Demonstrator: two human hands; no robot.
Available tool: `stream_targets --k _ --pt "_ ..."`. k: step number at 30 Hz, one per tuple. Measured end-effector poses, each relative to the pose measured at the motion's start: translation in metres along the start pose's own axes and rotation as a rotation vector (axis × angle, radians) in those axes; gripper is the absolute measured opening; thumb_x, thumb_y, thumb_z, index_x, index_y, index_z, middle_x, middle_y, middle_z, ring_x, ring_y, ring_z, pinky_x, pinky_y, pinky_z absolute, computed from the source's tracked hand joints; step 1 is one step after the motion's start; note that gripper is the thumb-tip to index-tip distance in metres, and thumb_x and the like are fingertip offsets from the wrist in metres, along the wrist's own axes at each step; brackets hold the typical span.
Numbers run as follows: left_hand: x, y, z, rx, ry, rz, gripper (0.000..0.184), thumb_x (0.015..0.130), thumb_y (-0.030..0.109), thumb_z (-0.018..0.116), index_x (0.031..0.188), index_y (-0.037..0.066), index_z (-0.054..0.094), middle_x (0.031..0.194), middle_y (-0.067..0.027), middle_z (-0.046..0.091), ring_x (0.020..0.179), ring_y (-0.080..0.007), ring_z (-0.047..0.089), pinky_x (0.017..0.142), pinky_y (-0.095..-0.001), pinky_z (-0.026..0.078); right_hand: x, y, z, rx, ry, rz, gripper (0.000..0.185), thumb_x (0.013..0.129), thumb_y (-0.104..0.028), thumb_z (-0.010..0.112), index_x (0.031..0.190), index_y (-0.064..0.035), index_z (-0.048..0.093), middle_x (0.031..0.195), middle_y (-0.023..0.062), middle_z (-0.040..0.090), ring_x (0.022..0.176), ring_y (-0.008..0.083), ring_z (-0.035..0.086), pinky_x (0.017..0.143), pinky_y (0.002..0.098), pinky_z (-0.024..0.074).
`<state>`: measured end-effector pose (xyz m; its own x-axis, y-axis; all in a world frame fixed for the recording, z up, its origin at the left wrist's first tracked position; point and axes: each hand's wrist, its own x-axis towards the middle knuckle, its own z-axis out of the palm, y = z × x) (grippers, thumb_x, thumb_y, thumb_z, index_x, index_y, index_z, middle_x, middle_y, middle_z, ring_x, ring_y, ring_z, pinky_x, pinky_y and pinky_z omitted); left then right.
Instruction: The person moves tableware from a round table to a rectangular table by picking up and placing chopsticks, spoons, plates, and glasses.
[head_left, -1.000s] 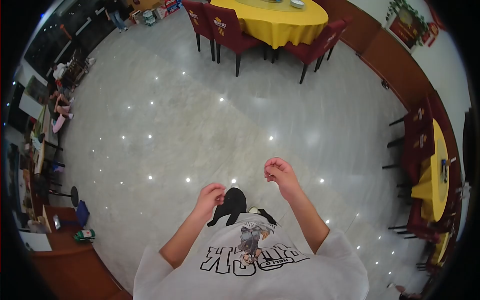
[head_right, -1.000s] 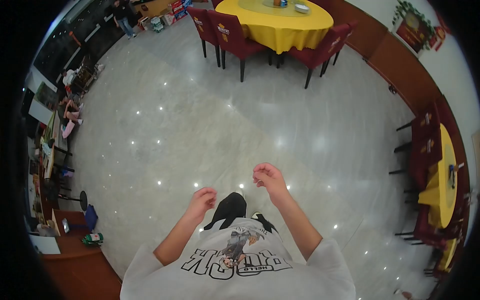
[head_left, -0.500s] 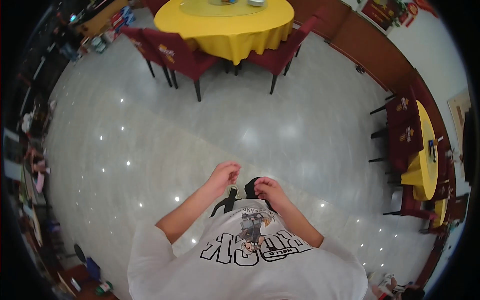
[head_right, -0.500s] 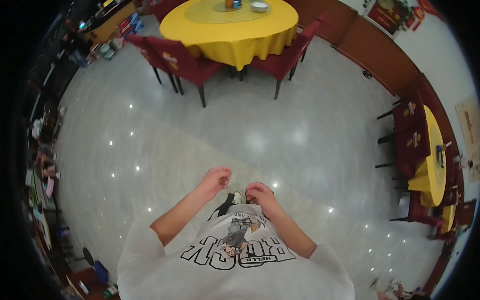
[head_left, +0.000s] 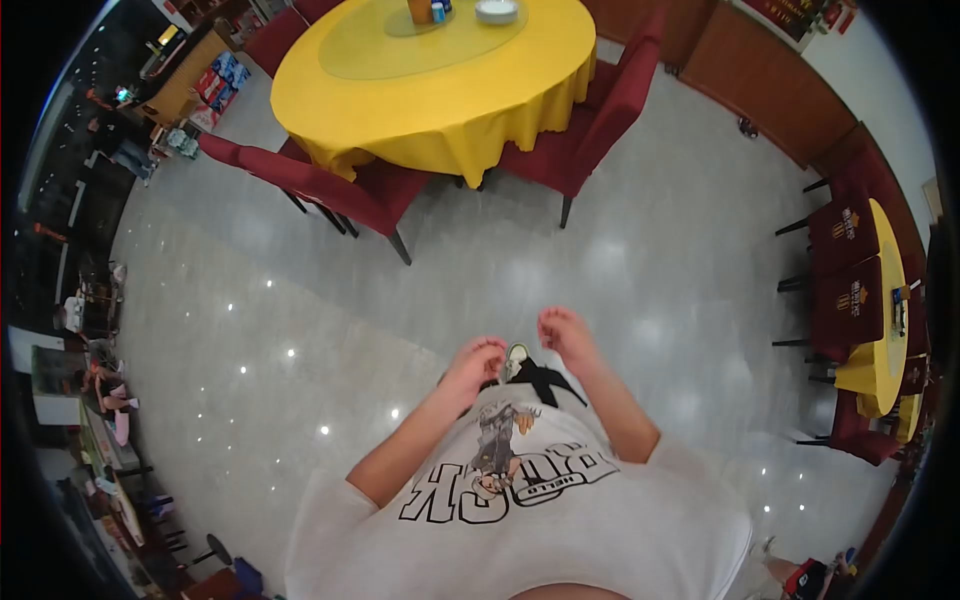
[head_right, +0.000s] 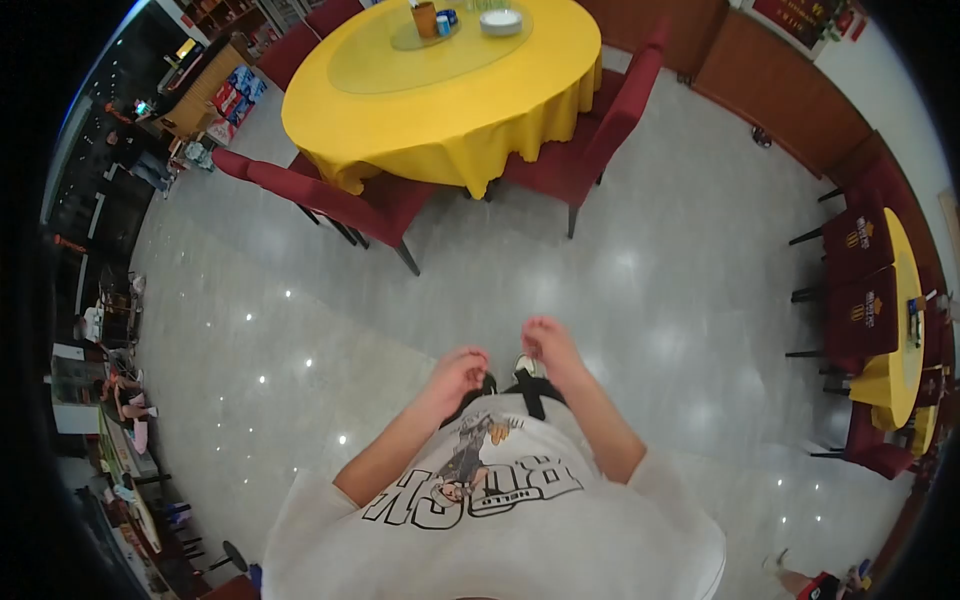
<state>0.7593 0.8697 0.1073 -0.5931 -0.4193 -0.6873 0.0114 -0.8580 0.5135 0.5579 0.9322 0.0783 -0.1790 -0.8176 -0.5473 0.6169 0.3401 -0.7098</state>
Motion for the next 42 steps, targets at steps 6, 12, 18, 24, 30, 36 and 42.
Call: stream_targets --k 6,12,18,24,30,36,42 --pt "0.047 0.095 -0.035 -0.132 0.177 0.221 0.007 0.084 0.008 0.054 0.091 0.008 0.055 0.074 -0.0007 0.055 0.064 -0.0112 0.051 0.057 -0.0259 0.042 0.117 -0.104 0.073 -0.158 -0.156 -0.004 0.004 0.085 -0.013 0.057 0.088 -0.0107 0.057 0.078 -0.0016 0.058 0.070 0.0082 0.054 0.064 0.0240 0.0428" --pt "0.170 0.182 -0.103 -0.455 0.208 0.146 0.006 0.085 0.009 0.052 0.089 0.008 0.055 0.072 0.0001 0.055 0.062 -0.0109 0.051 0.055 -0.0259 0.043 0.244 -0.129 0.121 -0.221 -0.162 0.043 0.007 0.084 -0.013 0.058 0.091 -0.0111 0.059 0.079 -0.0023 0.059 0.070 0.0070 0.055 0.062 0.0215 0.0426" --pt "0.259 0.364 -0.067 -0.010 0.115 0.223 0.008 0.084 0.009 0.051 0.091 0.008 0.055 0.071 0.0007 0.054 0.061 -0.0090 0.050 0.056 -0.0250 0.041 0.336 -0.160 0.127 -0.351 -0.314 0.057 0.012 0.085 -0.010 0.059 0.097 -0.0072 0.059 0.085 -0.0010 0.061 0.073 0.0074 0.056 0.063 0.0209 0.0438" --pt "0.363 0.480 -0.001 0.093 0.110 0.252 0.007 0.085 0.010 0.052 0.089 0.008 0.057 0.070 0.0015 0.053 0.062 -0.0084 0.050 0.057 -0.0237 0.041 0.414 -0.241 0.091 -0.265 0.022 -0.011 0.013 0.084 -0.009 0.059 0.097 -0.0092 0.059 0.083 -0.0004 0.061 0.073 0.0079 0.056 0.063 0.0214 0.0442" --pt "0.496 0.496 0.022 0.250 0.263 0.131 0.011 0.082 0.011 0.054 0.092 0.008 0.058 0.074 0.0007 0.056 0.065 -0.0085 0.053 0.056 -0.0238 0.043 0.542 -0.315 0.032 -0.224 0.178 0.081 0.011 0.083 -0.009 0.059 0.093 -0.0087 0.059 0.077 -0.0004 0.060 0.069 0.0085 0.056 0.060 0.0215 0.0433" --pt "0.591 0.549 0.048 0.355 0.409 0.139 0.026 0.084 0.017 0.055 0.109 0.010 0.053 0.088 -0.0012 0.057 0.078 -0.0115 0.054 0.068 -0.0281 0.044 0.680 -0.396 -0.023 -0.374 0.222 -0.173 0.014 0.086 -0.016 0.057 0.096 -0.0076 0.060 0.079 -0.0011 0.060 0.071 0.0083 0.056 0.060 0.0240 0.0434" --pt "0.707 0.655 0.072 0.444 0.465 0.391 0.063 0.084 0.028 0.057 0.136 0.007 0.030 0.122 -0.0128 0.047 0.107 -0.0238 0.049 0.084 -0.0376 0.045 0.817 -0.498 -0.048 -0.522 0.428 -0.477 0.034 0.086 -0.024 0.060 0.109 0.0001 0.055 0.097 0.0087 0.060 0.088 0.0158 0.057 0.079 0.0281 0.0459"
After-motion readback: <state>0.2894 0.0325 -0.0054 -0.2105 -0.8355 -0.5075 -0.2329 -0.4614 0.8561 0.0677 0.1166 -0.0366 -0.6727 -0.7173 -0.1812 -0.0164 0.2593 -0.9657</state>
